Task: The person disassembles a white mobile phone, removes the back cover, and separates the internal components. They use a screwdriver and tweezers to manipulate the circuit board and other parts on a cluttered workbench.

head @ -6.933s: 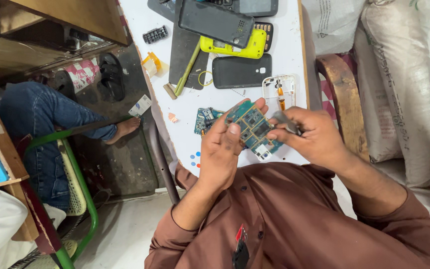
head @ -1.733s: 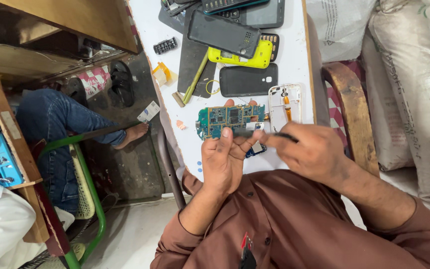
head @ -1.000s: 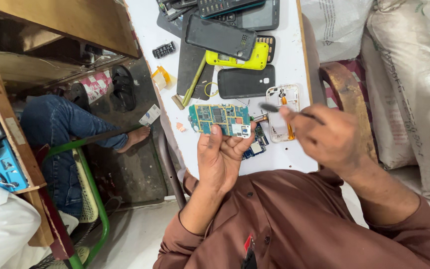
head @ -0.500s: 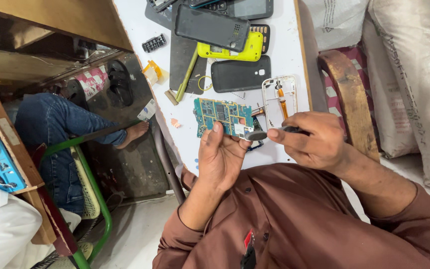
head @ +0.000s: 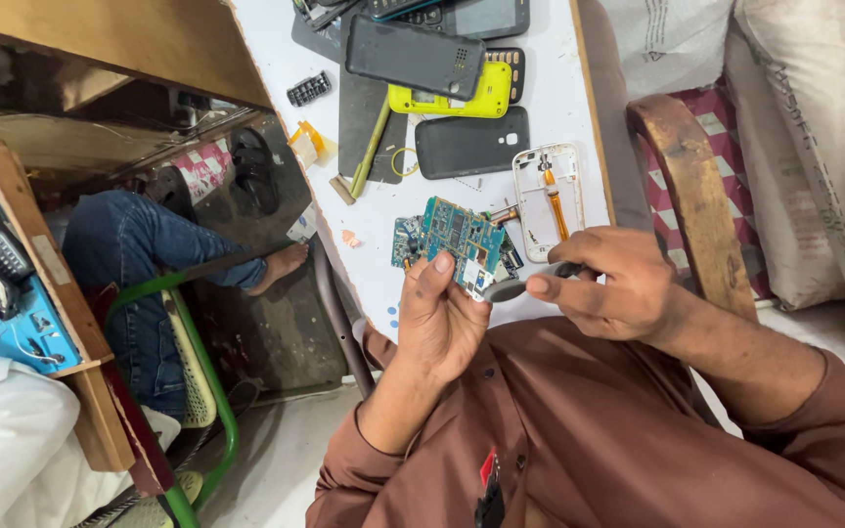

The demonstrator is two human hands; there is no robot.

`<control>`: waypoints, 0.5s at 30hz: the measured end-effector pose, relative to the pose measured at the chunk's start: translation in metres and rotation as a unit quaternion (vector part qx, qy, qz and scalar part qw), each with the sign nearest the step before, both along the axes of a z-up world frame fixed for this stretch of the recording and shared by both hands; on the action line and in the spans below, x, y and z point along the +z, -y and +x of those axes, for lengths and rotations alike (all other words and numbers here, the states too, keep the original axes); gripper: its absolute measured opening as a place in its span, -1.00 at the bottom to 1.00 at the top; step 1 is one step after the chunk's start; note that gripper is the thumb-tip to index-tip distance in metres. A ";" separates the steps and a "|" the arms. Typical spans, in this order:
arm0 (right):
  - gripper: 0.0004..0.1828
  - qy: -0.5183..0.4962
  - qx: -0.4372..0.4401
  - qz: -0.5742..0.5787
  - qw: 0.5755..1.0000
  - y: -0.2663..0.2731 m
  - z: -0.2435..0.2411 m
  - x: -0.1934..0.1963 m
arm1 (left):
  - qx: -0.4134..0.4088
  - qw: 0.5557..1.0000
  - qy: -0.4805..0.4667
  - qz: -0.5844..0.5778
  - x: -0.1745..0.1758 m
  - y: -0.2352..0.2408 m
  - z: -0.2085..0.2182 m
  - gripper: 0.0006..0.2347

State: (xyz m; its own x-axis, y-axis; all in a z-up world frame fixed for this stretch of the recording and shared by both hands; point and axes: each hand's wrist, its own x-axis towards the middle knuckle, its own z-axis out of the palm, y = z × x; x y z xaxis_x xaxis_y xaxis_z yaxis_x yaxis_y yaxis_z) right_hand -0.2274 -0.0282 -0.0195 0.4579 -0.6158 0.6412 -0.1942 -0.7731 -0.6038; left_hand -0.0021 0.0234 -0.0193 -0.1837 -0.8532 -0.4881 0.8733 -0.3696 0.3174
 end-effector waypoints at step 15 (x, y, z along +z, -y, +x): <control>-0.64 -0.005 -0.087 -0.035 0.996 -0.002 -0.006 -0.013 | 0.011 0.999 0.026 0.025 -0.008 -0.005 -0.002 -0.80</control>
State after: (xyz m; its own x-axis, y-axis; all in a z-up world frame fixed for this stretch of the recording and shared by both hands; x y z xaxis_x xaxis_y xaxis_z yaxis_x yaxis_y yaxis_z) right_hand -0.2332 -0.0259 -0.0321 0.3547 -0.6407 0.6810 -0.3347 -0.7671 -0.5474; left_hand -0.0036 0.0288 -0.0275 -0.1382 -0.8308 -0.5391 0.8642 -0.3670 0.3441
